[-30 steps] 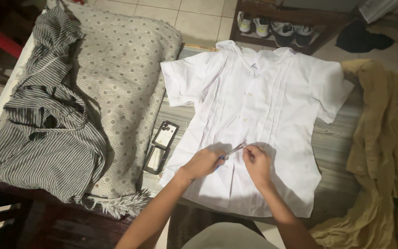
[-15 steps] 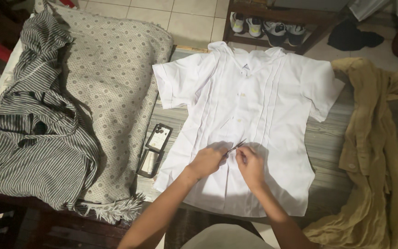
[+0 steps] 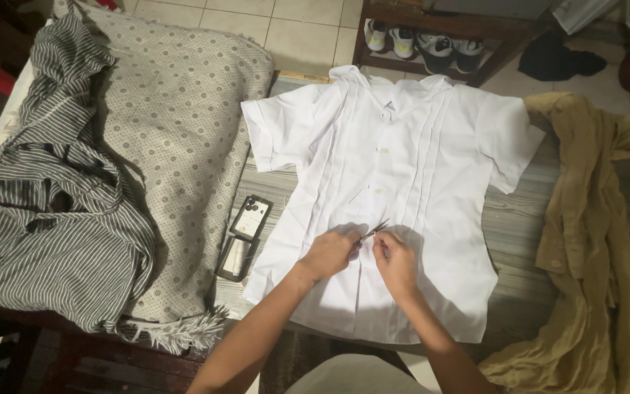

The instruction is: The person sews a button onto the front placket of a white short-sleeve shirt laid flat on a table, working the needle and thread through the fabric and button by hand, then cuts the thread with scissors and smooths the shirt with their hands.

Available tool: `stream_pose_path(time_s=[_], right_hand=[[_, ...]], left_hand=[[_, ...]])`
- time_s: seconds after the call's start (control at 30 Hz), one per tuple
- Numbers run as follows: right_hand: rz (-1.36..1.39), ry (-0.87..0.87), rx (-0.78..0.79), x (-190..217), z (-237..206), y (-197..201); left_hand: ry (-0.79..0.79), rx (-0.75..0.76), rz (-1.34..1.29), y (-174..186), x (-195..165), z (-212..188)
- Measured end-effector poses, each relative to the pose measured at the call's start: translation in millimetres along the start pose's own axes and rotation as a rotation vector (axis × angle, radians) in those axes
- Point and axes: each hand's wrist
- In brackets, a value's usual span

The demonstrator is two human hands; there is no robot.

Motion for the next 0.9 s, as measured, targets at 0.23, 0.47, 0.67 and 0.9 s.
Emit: stream_pose_path(time_s=[0.23,0.47,0.67,0.9], right_hand=[[-0.038,0.045,-0.037,-11,-3,-3],[0.115,0.054,-0.057,-36,-23,-3],[0.706,-0.391,0.088,-66,-25,-6],[0.855,-0.36,0.201,-62,1,7]], left_hand=[[0.026,-0.111,-0.076,-3,4,-1],[0.398,-0.387,0.112,57,73,-18],[0.809,-0.404,0.443,101,105,-20],[0.594,-0.601,0.726,104,75,-15]])
Point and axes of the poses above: each hand's wrist, its own z-axis towards the middle knuckle, its own y-axis out of the back of the hand, x = y × z, and after that the axes turned 4 degrees about x, right-handed
